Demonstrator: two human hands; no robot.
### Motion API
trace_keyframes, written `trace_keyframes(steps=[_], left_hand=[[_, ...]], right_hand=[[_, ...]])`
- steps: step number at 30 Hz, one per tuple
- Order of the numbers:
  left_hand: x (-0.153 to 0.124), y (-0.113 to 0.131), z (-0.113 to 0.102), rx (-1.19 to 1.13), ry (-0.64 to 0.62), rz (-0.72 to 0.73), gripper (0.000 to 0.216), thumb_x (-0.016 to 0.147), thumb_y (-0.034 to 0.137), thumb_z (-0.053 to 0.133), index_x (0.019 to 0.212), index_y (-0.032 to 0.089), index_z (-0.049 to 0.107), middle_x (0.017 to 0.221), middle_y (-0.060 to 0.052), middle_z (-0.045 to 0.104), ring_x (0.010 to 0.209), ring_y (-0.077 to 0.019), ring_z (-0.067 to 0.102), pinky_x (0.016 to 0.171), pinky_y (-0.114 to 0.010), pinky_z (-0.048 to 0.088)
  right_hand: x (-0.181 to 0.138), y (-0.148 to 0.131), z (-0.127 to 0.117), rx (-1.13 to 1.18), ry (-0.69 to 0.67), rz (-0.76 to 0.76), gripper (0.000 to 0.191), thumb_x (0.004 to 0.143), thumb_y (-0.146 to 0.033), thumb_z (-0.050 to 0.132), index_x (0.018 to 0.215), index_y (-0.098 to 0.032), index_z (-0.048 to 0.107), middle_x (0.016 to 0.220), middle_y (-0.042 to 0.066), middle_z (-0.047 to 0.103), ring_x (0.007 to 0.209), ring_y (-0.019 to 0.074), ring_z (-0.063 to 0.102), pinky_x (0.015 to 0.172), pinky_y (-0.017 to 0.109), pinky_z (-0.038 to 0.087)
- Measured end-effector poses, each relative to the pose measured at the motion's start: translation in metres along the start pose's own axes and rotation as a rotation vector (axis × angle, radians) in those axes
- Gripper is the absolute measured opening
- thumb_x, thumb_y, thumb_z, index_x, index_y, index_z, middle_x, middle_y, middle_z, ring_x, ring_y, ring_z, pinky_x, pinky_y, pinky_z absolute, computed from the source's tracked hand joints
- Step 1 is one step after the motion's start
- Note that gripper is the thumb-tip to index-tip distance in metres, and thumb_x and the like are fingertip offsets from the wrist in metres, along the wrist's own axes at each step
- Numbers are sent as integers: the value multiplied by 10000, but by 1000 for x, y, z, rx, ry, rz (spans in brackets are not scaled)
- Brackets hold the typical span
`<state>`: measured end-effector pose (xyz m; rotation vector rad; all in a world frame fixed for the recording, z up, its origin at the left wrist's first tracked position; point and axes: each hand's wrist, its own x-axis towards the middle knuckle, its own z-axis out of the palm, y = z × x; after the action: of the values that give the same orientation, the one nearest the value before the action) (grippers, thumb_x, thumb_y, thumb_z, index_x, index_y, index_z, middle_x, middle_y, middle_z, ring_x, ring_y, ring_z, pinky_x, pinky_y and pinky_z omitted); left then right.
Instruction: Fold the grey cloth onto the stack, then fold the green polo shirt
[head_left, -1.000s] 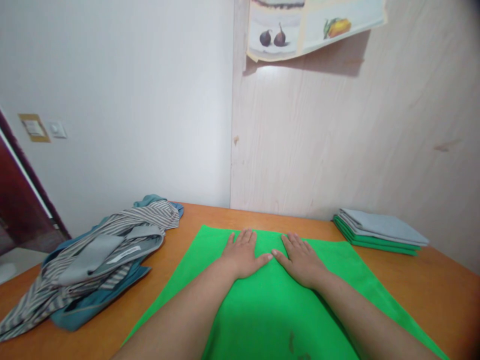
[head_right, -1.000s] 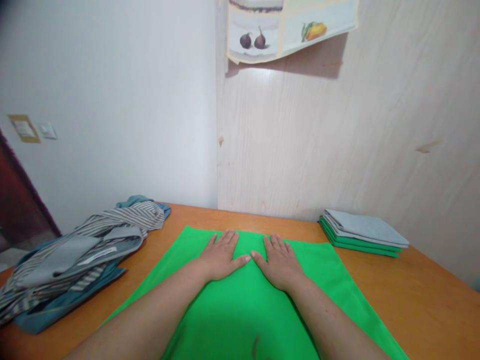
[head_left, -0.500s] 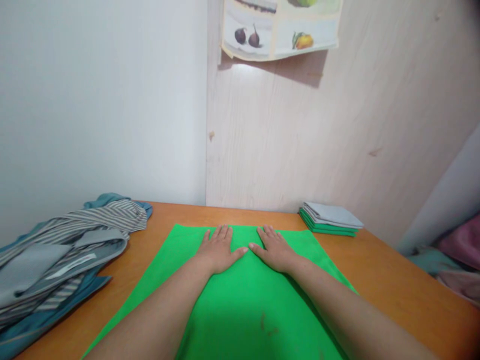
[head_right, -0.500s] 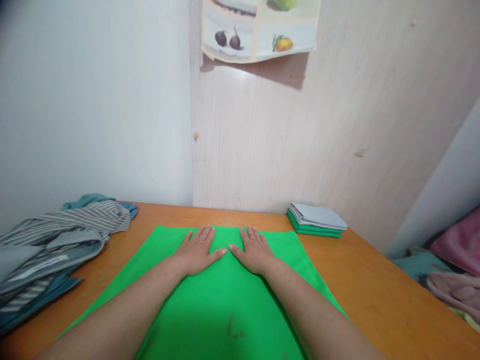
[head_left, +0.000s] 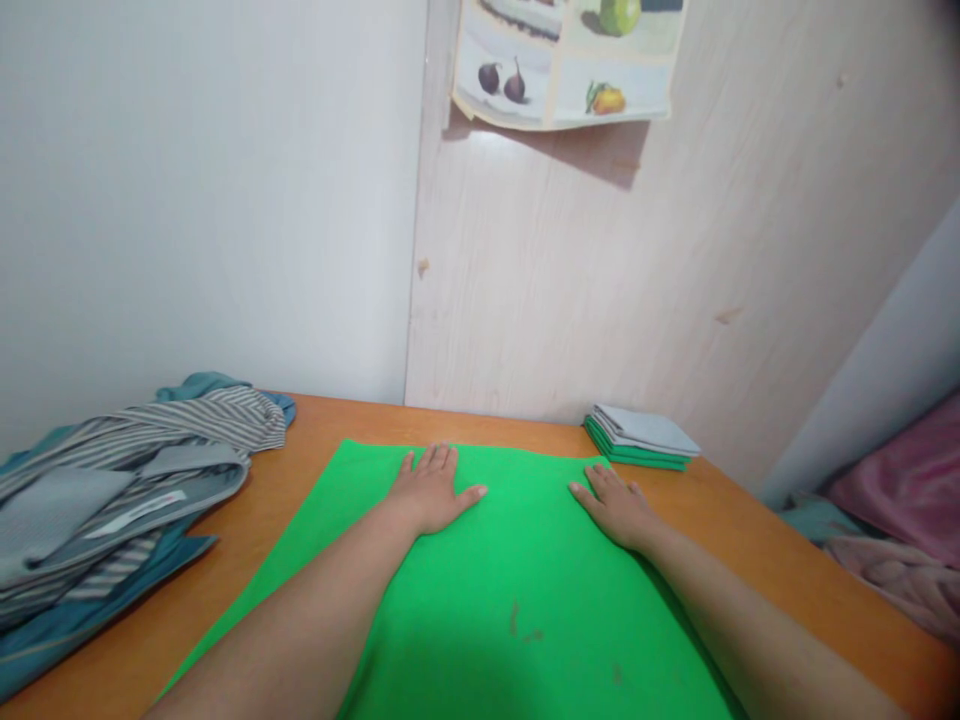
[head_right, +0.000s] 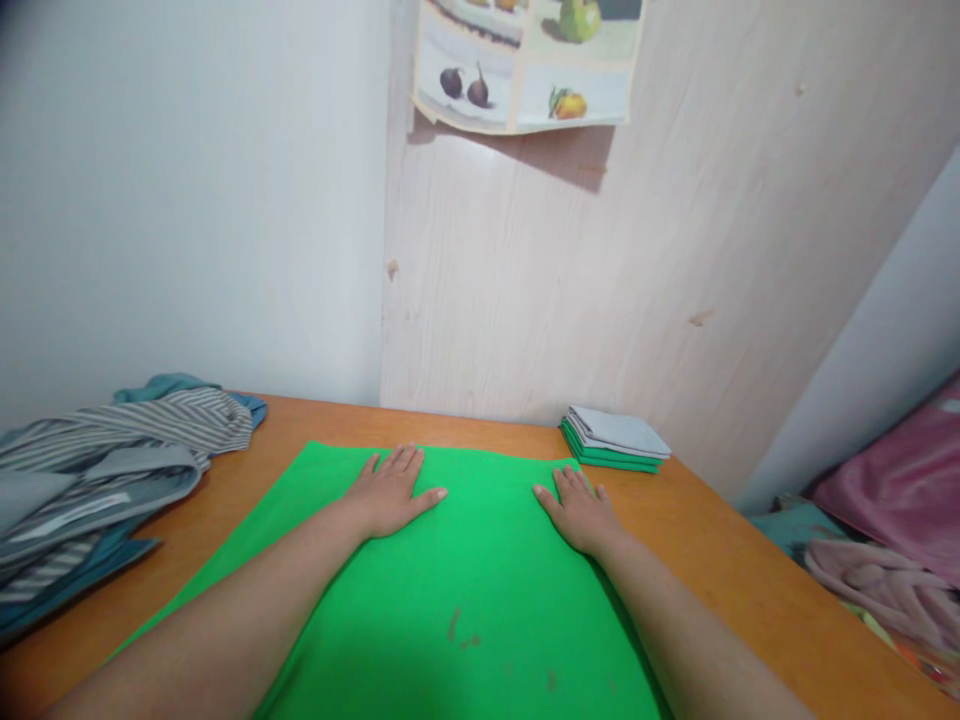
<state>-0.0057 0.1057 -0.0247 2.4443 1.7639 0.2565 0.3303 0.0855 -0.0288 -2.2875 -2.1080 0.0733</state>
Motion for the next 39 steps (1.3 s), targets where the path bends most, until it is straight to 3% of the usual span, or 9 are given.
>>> trace_keyframes(steps=[5, 8, 10, 13, 22, 25, 29, 32, 39], left_hand=[[1, -1, 1, 5, 6, -3, 1083, 805, 877, 131, 1571, 117, 217, 1631, -123, 114, 1514, -329, 71, 1190, -582, 93], [1, 0, 0, 12, 4, 0, 1076, 808, 874, 131, 1572, 122, 216, 1631, -121, 107, 1515, -325, 70, 1188, -587, 97], [0, 0, -2, 16, 7, -4, 1065, 812, 869, 138, 1572, 129, 221, 1631, -119, 113, 1513, -332, 71, 1184, -593, 109], [-1, 1, -3, 22, 6, -9, 1058, 817, 862, 142, 1573, 125, 217, 1631, -117, 116, 1512, -339, 78, 1181, -598, 124], [0, 2, -6, 29, -17, -7, 1084, 811, 865, 135, 1573, 96, 193, 1631, -115, 99, 1515, -324, 70, 1187, -594, 117], [1, 1, -5, 29, -12, -7, 1081, 812, 865, 139, 1573, 100, 196, 1630, -119, 102, 1515, -324, 72, 1189, -587, 114], [3, -1, -2, 33, -1, -10, 1070, 812, 864, 148, 1576, 117, 194, 1630, -119, 99, 1514, -324, 81, 1188, -581, 119], [4, -2, -1, 38, 5, -12, 1070, 810, 866, 156, 1578, 121, 188, 1632, -117, 100, 1513, -327, 81, 1191, -573, 115], [8, -3, 1, 52, 2, -7, 1045, 820, 853, 157, 1583, 140, 169, 1636, -104, 94, 1511, -340, 78, 1185, -582, 122]], right_hand=[[-11, -2, -8, 10, 30, 75, 844, 966, -658, 166, 1543, -50, 264, 1609, 188, 226, 1495, 319, 160, 1181, 566, 160], [-34, -25, -8, 38, 9, -1, 856, 945, -707, 168, 1554, -113, 270, 1622, 114, 223, 1500, 264, 158, 1204, 465, 173], [-53, -42, -6, 84, -8, -119, 900, 922, -750, 147, 1563, -127, 250, 1628, 105, 195, 1504, 268, 135, 1210, 474, 149], [-74, -51, -4, 85, -11, -160, 913, 912, -766, 138, 1564, -137, 250, 1628, 105, 190, 1506, 267, 124, 1217, 481, 108], [-77, 19, -5, 35, 23, 106, 814, 962, -677, 176, 1548, -123, 288, 1612, 120, 252, 1498, 271, 174, 1200, 533, 143], [-90, 16, -9, 32, 66, 128, 815, 967, -663, 185, 1546, -99, 285, 1609, 138, 254, 1499, 278, 165, 1204, 526, 137], [-124, -10, -11, 74, 61, -86, 843, 943, -714, 174, 1563, -150, 259, 1631, 78, 184, 1510, 248, 98, 1224, 484, 89], [-147, -16, -8, 95, 21, -151, 824, 938, -724, 193, 1565, -194, 260, 1632, 56, 170, 1509, 252, 96, 1227, 486, 82], [-165, 40, -2, 113, 85, 90, 762, 971, -650, 148, 1552, -179, 294, 1616, 62, 243, 1503, 247, 143, 1216, 530, 121]])
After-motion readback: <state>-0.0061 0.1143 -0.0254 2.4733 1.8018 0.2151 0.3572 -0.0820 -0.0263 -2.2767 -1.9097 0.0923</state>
